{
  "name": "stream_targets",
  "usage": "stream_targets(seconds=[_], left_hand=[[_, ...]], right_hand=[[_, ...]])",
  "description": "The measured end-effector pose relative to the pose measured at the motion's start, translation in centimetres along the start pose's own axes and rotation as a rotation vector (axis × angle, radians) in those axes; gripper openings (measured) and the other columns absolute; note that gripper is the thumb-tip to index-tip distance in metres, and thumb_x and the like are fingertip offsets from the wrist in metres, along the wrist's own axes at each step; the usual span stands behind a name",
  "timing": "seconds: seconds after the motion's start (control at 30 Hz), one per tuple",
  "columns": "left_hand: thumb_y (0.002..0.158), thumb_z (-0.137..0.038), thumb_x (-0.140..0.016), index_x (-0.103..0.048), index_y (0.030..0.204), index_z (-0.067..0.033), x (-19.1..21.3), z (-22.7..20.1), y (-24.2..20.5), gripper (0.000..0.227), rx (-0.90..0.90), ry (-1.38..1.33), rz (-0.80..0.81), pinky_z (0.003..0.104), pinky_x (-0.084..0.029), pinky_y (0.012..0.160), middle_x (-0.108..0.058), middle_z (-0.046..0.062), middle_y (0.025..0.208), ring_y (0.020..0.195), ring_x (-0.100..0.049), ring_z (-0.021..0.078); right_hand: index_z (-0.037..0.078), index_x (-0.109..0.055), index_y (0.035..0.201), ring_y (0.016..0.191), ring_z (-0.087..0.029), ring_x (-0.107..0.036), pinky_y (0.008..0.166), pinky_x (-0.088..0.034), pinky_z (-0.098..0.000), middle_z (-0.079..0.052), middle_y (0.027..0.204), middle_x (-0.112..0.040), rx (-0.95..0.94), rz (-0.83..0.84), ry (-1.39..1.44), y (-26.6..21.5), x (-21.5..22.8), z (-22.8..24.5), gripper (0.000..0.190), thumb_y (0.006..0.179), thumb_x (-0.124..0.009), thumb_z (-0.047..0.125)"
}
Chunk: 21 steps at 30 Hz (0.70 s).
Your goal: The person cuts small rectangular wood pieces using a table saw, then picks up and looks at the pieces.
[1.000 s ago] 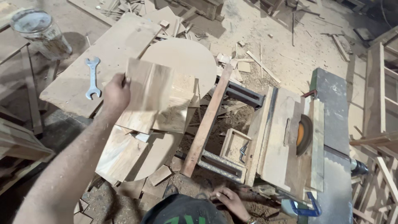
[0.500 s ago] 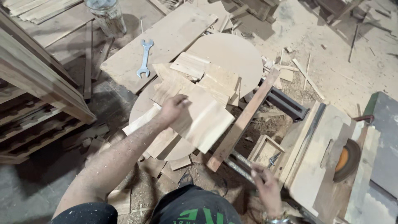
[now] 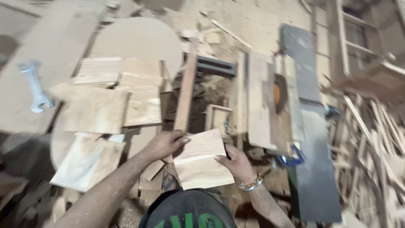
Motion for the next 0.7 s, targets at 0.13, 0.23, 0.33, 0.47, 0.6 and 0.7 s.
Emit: stream_targets(seconds=[0.13, 0.23, 0.33, 0.47, 0.6, 0.7], left_hand=[[0.103, -0.045, -0.049, -0.076, 0.097, -0.0079, -6.1, 7.0, 1.0, 0.047, 0.096, 0.147, 0.049, 0.038, -0.065, 0.075, -0.07, 0.006, 0.095, 0.076, -0.072, 0.0161], [0.1, -0.036, -0.052, -0.065, 0.129, -0.0138, -14.6, 13.7, -1.1, 0.039, 0.002, 0.082, 0.119, 0.04, -0.062, 0.084, -0.072, 0.01, 0.113, 0.089, -0.072, 0.0199], [0.098, -0.037, -0.058, -0.068, 0.121, -0.0117, -21.2, 17.8, -5.1, 0.036, 0.1, 0.002, 0.301, 0.042, -0.059, 0.09, -0.074, 0.011, 0.116, 0.096, -0.073, 0.0217], [0.096, -0.046, -0.058, -0.07, 0.116, -0.0118, -23.3, 20.0, -8.2, 0.042, 0.45, 0.067, 0.487, 0.042, -0.06, 0.087, -0.075, 0.011, 0.107, 0.092, -0.074, 0.0229], [0.094, -0.055, -0.058, -0.072, 0.111, -0.012, -23.4, 17.9, -6.1, 0.049, 0.47, 0.124, 0.464, 0.042, -0.06, 0.084, -0.077, 0.011, 0.099, 0.088, -0.075, 0.0242], [0.095, -0.051, -0.06, -0.073, 0.108, -0.0126, -23.8, 9.7, -0.7, 0.043, 0.03, -0.09, 0.201, 0.039, -0.06, 0.077, -0.076, 0.008, 0.103, 0.091, -0.074, 0.0203]], right_hand=[[0.0, -0.071, 0.117, 0.089, -0.016, -0.068, 0.079, -0.057, -0.0305, -0.007, 0.098, -0.074, -0.057, -0.25, -0.089, -5.2, 5.0, -3.7, 0.029, 0.091, -0.073, 0.012], [0.009, -0.071, 0.12, 0.091, -0.015, -0.075, 0.081, -0.06, -0.0302, -0.004, 0.104, -0.079, -0.209, -0.453, -0.389, -9.2, 9.6, -4.7, 0.034, 0.088, -0.074, 0.021], [0.014, -0.068, 0.124, 0.09, -0.02, -0.075, 0.08, -0.06, -0.0353, -0.007, 0.105, -0.079, -0.502, -0.642, -0.236, -12.5, 13.7, -6.4, 0.038, 0.089, -0.069, 0.03], [0.01, -0.072, 0.117, 0.09, -0.021, -0.074, 0.08, -0.058, -0.0357, -0.01, 0.103, -0.078, -0.539, -0.68, -0.495, -12.4, 19.3, -7.7, 0.039, 0.09, -0.071, 0.037], [0.003, -0.073, 0.105, 0.084, -0.03, -0.074, 0.076, -0.06, -0.0405, -0.016, 0.092, -0.076, -0.652, -0.565, -0.858, -9.2, 24.5, -9.3, 0.047, 0.097, -0.069, 0.049], [0.005, -0.072, 0.105, 0.083, -0.033, -0.075, 0.077, -0.059, -0.0435, -0.018, 0.089, -0.076, -0.535, -0.571, -0.903, -6.7, 27.6, -9.0, 0.045, 0.092, -0.07, 0.048]])
Point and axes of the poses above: each hand's wrist, its own y-axis towards the middle knuckle, its own x-axis out of the back of the hand, z = x × y, the point moved 4 cm from there along y, towards the middle knuckle
